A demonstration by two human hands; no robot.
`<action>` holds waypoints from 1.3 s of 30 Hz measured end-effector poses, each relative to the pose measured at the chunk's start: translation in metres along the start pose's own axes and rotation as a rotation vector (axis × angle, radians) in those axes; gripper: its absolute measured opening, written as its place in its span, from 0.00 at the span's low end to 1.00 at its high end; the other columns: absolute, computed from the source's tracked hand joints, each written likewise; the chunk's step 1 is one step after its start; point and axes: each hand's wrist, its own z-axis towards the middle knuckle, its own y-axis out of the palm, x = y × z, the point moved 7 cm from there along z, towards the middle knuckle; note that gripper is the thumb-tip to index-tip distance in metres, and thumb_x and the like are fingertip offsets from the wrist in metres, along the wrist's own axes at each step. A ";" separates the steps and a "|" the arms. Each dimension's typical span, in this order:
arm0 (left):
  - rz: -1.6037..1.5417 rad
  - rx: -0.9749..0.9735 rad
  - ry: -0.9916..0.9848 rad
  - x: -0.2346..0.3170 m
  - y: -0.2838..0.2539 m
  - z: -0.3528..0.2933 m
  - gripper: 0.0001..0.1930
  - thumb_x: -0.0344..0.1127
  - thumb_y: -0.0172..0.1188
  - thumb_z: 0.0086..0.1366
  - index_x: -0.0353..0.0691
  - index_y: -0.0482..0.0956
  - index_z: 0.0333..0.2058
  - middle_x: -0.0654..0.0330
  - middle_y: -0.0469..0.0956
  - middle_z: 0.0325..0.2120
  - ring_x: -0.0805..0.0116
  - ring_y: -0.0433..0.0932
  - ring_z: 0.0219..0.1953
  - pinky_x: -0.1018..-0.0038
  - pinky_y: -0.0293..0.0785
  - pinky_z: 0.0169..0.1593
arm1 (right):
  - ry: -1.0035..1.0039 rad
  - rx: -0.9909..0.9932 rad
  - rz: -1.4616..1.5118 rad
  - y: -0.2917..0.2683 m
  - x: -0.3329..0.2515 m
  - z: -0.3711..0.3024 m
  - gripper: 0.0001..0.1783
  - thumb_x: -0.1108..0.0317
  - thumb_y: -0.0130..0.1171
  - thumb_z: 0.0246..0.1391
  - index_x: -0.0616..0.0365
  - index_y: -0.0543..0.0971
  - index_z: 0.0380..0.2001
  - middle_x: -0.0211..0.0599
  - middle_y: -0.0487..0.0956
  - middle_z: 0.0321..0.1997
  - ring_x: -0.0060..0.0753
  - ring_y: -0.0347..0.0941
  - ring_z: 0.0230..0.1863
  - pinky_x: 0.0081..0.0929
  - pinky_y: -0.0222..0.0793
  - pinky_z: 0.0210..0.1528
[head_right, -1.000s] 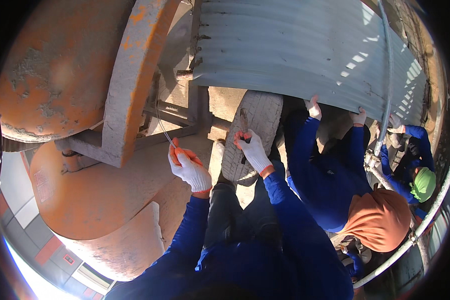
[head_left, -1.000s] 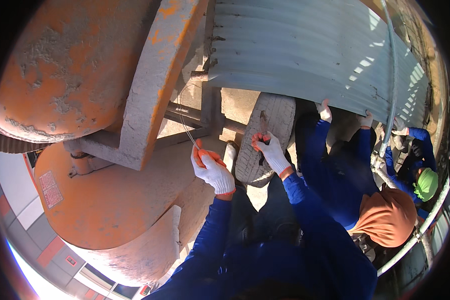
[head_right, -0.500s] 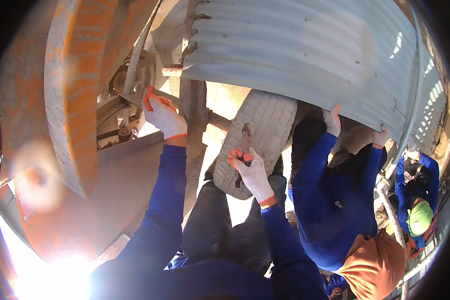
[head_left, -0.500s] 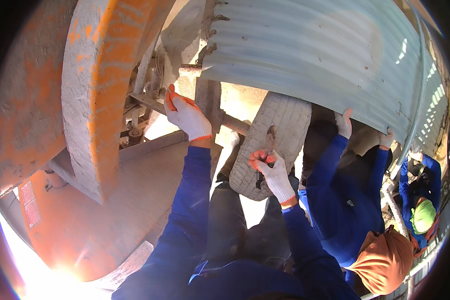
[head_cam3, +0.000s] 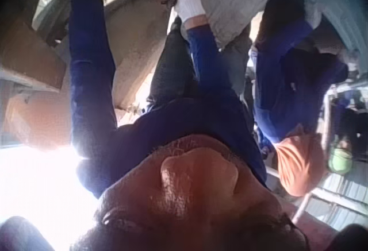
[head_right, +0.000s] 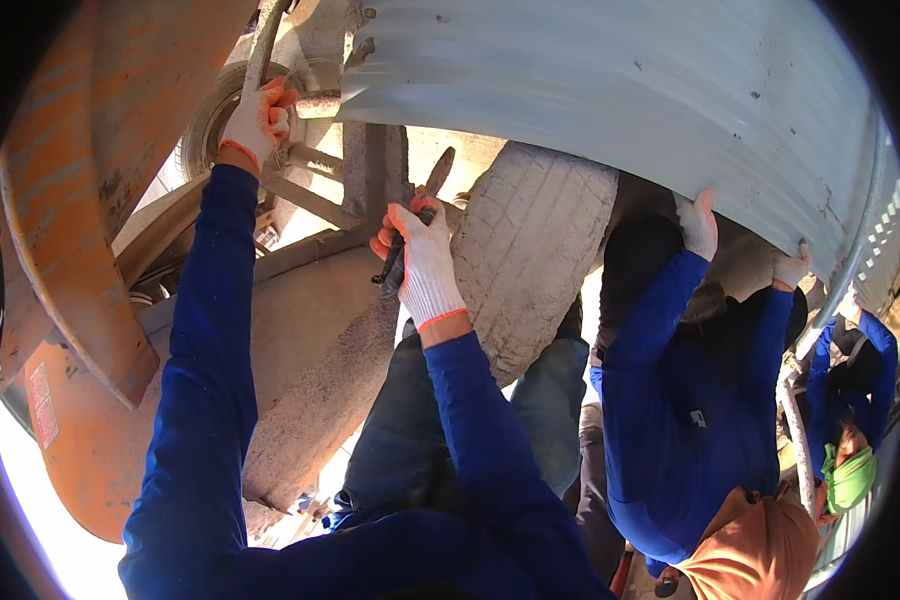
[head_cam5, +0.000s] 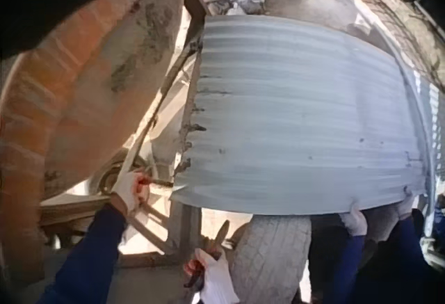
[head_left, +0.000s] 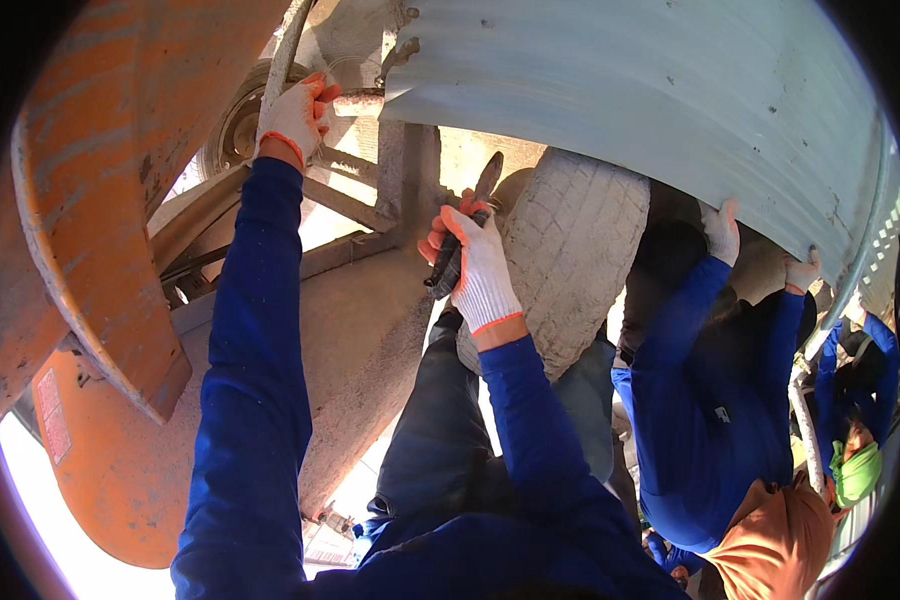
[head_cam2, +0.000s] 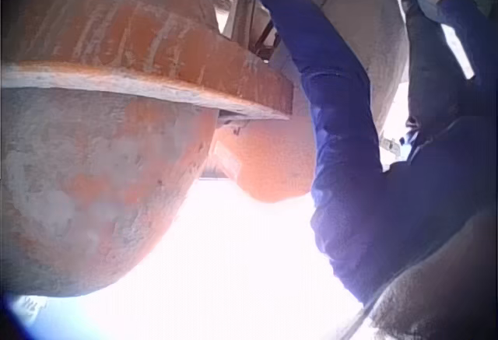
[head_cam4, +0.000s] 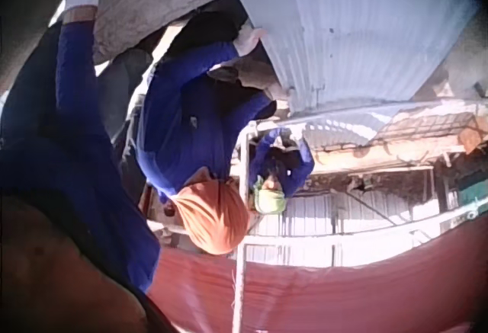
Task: The person cuts a metal wire with pliers and then secures a corrugated metal sheet to a vehicle's frame using the wire and pliers. They work alongside another person to hold the sheet in place while fastening it.
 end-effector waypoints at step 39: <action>0.204 -0.420 -0.400 -0.040 -0.032 0.226 0.06 0.20 0.52 0.70 0.37 0.75 0.36 0.64 0.72 0.18 0.76 0.65 0.11 0.81 0.59 0.13 | -0.462 -0.231 -2.505 0.034 -0.085 0.344 0.12 0.65 0.61 0.67 0.56 0.80 0.50 0.45 0.83 0.44 0.48 0.81 0.44 0.48 0.82 0.42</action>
